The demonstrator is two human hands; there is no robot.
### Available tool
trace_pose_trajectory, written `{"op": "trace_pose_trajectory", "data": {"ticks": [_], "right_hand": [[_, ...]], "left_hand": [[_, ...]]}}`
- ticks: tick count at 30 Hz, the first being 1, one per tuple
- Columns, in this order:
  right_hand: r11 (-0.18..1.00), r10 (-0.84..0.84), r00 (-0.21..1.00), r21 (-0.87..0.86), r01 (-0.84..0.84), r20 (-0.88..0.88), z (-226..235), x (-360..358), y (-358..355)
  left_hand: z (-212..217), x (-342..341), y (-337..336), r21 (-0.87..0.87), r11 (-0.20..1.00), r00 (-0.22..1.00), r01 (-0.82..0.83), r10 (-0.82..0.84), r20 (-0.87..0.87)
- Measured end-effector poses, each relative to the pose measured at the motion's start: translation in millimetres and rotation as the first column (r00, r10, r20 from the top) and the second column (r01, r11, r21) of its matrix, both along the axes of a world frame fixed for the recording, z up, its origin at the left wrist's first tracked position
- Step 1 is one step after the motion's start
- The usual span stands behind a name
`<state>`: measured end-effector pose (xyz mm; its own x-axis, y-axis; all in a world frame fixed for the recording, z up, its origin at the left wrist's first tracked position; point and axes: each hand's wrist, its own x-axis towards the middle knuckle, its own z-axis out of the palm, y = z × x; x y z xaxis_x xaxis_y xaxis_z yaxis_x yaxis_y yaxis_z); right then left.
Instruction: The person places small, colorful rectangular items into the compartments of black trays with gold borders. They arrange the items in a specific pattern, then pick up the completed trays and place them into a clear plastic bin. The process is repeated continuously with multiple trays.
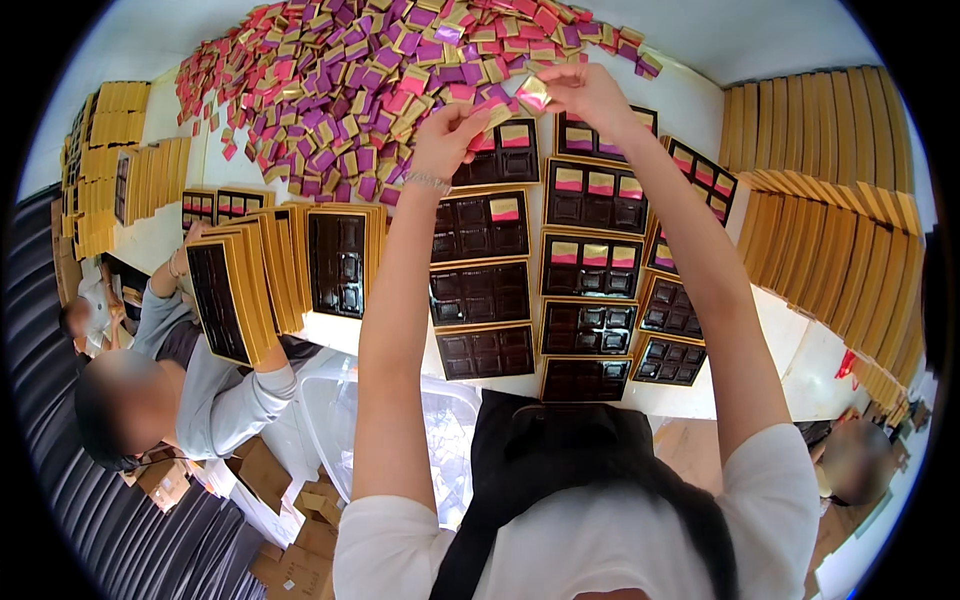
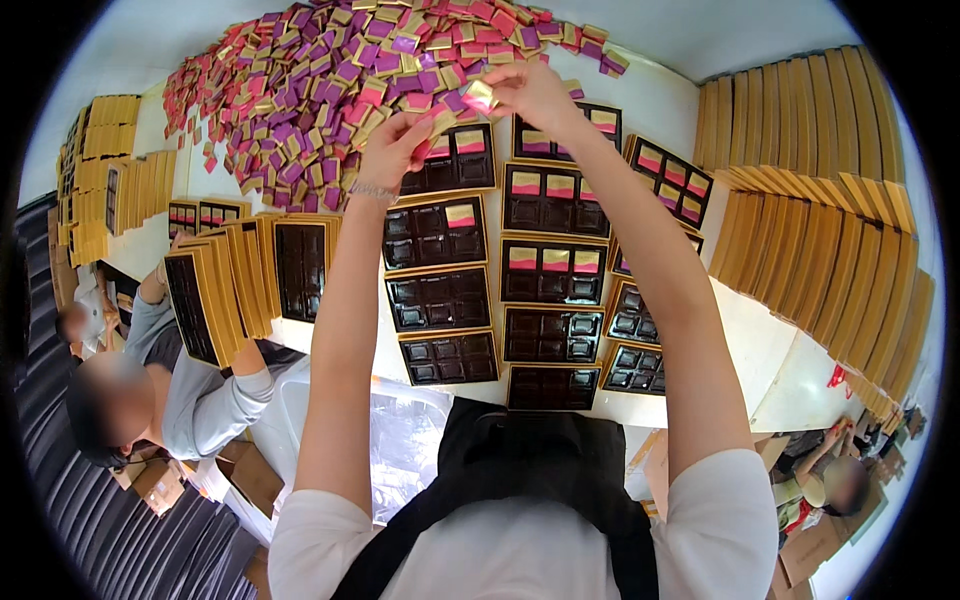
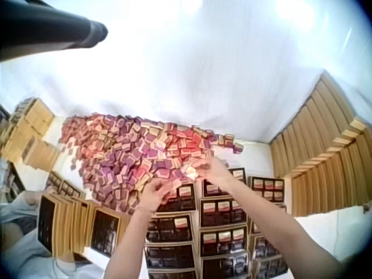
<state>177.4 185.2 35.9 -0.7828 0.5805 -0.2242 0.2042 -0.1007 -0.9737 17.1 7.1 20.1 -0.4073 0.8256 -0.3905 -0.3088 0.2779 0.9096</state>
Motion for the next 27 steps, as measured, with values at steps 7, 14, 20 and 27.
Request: {"op": "trace_pose_trajectory", "data": {"ticks": [7, 14, 20, 27], "right_hand": [[0.977, 0.072, 0.985, 0.189, -0.101, 0.155, 0.2, 26.4, -89.5], [0.764, 0.042, 0.982, 0.628, -0.149, 0.183, -33.4, 7.1, -172.8], [0.675, -0.006, 0.985, 0.728, -0.123, 0.171, -57.1, 3.4, -185.4], [0.473, 0.044, 0.971, 0.851, -0.229, 0.237, -42.3, 32.8, -215.6]], "left_hand": [[12.1, 4.0, -93.9, -0.122, 0.978, 0.749, 0.170, -0.209, -0.629], [18.3, -4.6, -70.3, -0.874, 0.401, -0.263, 0.275, -0.843, -0.470], [20.0, 15.2, -59.2, -0.734, 0.562, -0.161, 0.381, -0.741, -0.651], [-14.7, 61.1, -136.7, -0.338, 0.939, 0.052, 0.055, -0.341, -0.939]]}}
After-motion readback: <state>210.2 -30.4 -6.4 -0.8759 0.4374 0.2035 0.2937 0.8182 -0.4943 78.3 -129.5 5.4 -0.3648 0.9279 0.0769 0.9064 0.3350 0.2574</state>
